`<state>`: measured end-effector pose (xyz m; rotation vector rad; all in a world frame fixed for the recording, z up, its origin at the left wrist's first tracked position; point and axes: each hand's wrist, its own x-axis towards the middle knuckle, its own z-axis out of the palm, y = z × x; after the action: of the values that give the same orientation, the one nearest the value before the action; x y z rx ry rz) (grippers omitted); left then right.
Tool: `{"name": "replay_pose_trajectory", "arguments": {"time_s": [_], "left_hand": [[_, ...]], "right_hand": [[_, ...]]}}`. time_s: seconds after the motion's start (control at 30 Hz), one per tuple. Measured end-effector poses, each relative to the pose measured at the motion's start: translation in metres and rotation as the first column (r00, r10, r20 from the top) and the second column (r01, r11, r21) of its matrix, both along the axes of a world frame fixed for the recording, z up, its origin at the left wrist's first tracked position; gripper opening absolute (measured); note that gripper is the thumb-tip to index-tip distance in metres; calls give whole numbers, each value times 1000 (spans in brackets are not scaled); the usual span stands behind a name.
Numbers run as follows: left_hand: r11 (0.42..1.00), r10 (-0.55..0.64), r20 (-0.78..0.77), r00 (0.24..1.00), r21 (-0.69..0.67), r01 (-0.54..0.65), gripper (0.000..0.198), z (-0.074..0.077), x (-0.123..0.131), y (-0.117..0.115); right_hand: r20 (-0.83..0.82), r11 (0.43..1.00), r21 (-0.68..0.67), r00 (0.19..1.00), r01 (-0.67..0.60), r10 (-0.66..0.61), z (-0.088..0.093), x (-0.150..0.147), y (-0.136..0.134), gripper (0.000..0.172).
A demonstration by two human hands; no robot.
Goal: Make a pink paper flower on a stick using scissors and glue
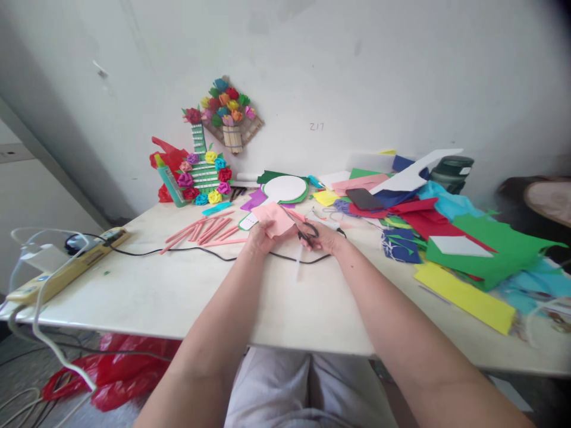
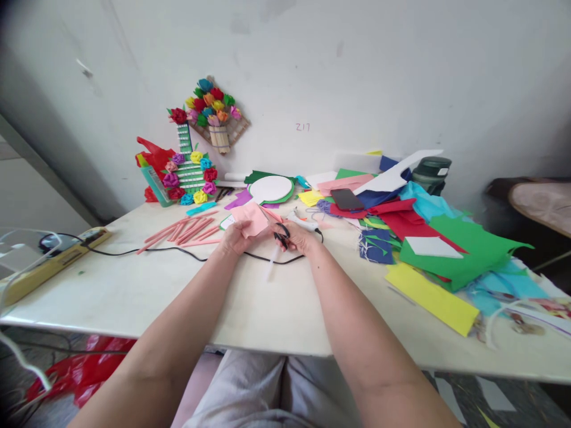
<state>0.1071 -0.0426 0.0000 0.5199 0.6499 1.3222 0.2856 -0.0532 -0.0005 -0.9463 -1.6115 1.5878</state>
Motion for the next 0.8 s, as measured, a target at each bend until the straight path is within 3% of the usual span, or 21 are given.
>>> {"name": "replay_pose_trajectory", "arguments": {"time_s": [0.4,0.6,0.8], "left_hand": [[999,-9,-20,1000,42,9,40,0,-3,1],[999,-6,-5,1000,39,7,38,-1,-5,2],[999,-17,11,1000,38,16,37,0,-5,1]], "right_hand": [[10,1000,1,1000,29,-29,1,-1,-1,41],[12,995,-28,995,97,-97,5,-7,-4,33],[17,1000,4,1000,14,-14,2,-5,-2,40]]}}
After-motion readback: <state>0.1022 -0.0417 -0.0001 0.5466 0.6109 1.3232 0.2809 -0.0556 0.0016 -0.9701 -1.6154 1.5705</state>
